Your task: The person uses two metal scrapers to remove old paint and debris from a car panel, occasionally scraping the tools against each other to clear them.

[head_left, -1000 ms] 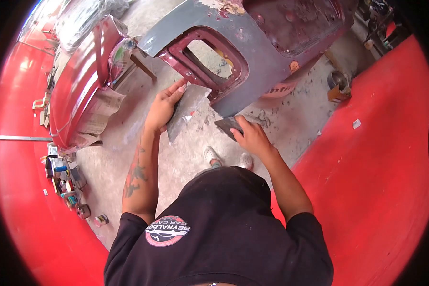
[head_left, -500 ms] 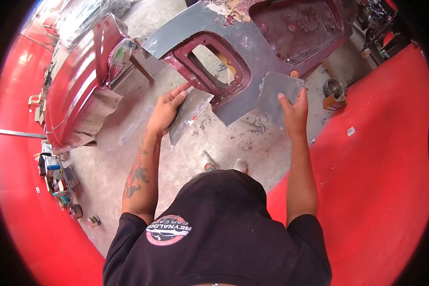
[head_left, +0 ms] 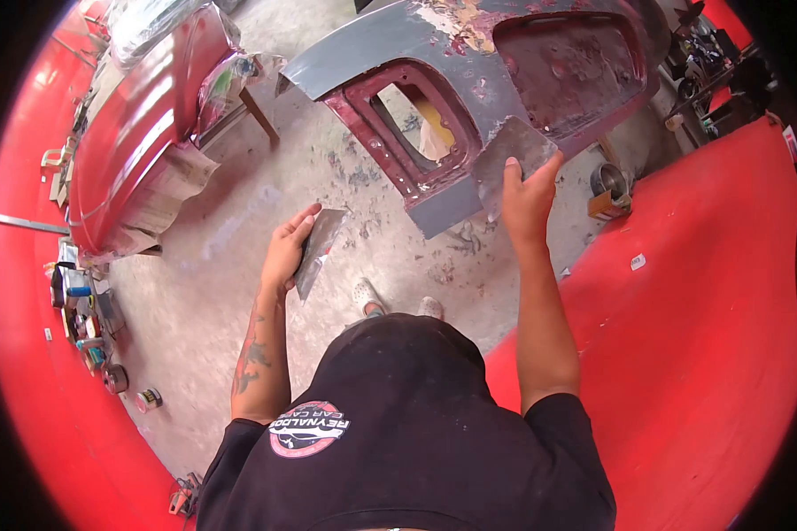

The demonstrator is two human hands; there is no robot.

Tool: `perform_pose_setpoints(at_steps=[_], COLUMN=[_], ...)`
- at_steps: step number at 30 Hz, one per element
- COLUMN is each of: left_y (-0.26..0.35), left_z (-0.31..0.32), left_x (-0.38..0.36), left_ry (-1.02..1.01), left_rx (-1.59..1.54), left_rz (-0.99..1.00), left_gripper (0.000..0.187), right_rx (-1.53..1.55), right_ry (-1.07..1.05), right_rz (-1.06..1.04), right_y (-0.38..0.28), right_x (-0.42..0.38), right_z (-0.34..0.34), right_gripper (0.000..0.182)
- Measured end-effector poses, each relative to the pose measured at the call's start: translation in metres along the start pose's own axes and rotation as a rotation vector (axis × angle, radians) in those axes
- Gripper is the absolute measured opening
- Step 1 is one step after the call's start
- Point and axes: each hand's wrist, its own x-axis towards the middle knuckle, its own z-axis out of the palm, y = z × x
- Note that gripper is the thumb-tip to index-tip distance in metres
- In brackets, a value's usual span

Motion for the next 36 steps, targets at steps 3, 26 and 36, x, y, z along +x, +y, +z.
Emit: perform_pose_setpoints(at_steps=[3,26,36], left_y=[-0.019,-0.043,-0.051], left_z=[-0.008,-0.01,-0.022], left_x=[0.001,0.006,-0.001], left_ry=[0.042,0.074,0.118], left_rx=[-0.076,-0.273,-0.335], left_rz=[0.013,-0.094,-0.088], left_gripper=[0.039,0.036,0.036], right_rx=[-0.084,0.033,0.045], right_ry=[-0.008,0.062,0.034], right_rz=[-0.001,0.073,0.018], right_y=[-0.001,-0.021,-0.012], right_x=[-0.007,-0.072,-0.075], right_z=[0.009,0.052,0.051], right_gripper=[0.062,0.057,0.056])
